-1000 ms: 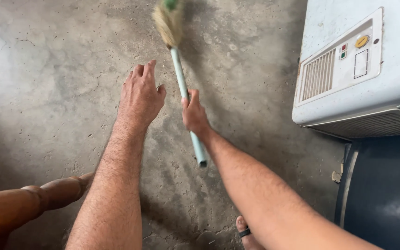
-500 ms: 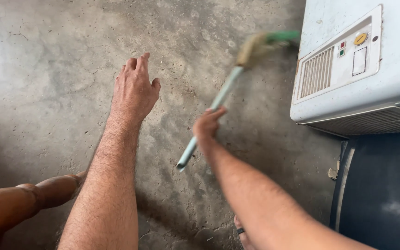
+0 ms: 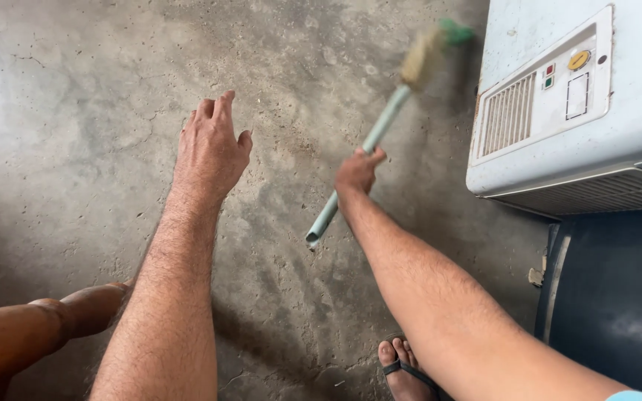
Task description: Sweeping the floor and under a cabinet with a broom.
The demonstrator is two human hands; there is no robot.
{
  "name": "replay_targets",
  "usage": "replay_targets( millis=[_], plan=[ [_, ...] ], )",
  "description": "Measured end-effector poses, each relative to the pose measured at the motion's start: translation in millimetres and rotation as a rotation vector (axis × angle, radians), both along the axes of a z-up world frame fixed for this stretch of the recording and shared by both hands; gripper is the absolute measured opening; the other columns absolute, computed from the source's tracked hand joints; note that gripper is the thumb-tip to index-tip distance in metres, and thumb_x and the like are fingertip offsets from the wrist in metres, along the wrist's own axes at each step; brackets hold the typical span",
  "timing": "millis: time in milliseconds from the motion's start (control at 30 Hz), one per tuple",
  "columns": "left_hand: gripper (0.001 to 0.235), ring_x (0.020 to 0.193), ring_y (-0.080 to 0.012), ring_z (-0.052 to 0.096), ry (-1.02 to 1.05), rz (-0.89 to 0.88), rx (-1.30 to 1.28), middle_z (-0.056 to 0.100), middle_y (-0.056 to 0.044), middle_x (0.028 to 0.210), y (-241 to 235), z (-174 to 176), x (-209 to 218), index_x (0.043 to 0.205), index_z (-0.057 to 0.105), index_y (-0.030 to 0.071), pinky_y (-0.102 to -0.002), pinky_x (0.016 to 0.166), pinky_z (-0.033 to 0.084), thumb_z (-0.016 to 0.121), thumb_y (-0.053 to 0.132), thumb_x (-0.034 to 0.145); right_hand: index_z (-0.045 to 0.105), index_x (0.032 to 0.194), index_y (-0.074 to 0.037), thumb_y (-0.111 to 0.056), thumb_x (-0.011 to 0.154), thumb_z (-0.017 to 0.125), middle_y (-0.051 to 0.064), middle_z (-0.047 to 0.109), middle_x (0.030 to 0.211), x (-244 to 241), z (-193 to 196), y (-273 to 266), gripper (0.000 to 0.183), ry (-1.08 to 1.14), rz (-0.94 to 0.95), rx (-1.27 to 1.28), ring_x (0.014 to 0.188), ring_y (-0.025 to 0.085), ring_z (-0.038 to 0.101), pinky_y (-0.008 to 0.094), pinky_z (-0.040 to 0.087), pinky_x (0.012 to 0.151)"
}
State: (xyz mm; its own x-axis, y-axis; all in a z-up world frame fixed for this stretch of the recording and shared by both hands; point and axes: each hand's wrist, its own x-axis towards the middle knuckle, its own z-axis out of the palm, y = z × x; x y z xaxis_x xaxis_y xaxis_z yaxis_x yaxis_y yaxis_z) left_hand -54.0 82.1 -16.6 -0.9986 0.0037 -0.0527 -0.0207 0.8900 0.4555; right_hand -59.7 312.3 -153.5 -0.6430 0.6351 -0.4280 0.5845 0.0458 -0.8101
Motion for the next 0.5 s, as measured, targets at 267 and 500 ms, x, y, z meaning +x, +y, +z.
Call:
replay_targets(
  millis=[267, 500],
  plan=[
    [0.064, 0.129, -0.0334, 0.054, -0.02, -0.001, 0.012, 0.054, -0.021, 0.138, 8.8, -7.5, -4.8, 0.152, 0.041, 0.007, -0.051, 0.106, 0.048, 0.07, 0.018, 0.096, 0.027, 0.14, -0.014, -0.034, 0.11, 0.033, 0.006, 0.057, 0.077, 12.5, 19.9, -66.3, 0.036, 0.03, 0.467, -0.268, 0.049, 0.012, 0.049, 0.023, 0.04, 0.032],
    [0.064, 0.127, -0.0336, 0.056, 0.003, -0.017, 0.002, 0.055, -0.021, 0.137, 12.3, -0.7, -4.5, 0.152, 0.041, 0.005, -0.05, 0.104, 0.05, 0.071, 0.018, 0.096, 0.032, 0.141, -0.012, -0.037, 0.109, 0.028, 0.003, 0.056, 0.074, 30.2, 62.2, -52.8, 0.041, 0.167, 0.429, -0.097, 0.047, 0.011, 0.048, 0.025, 0.038, 0.029]
  ],
)
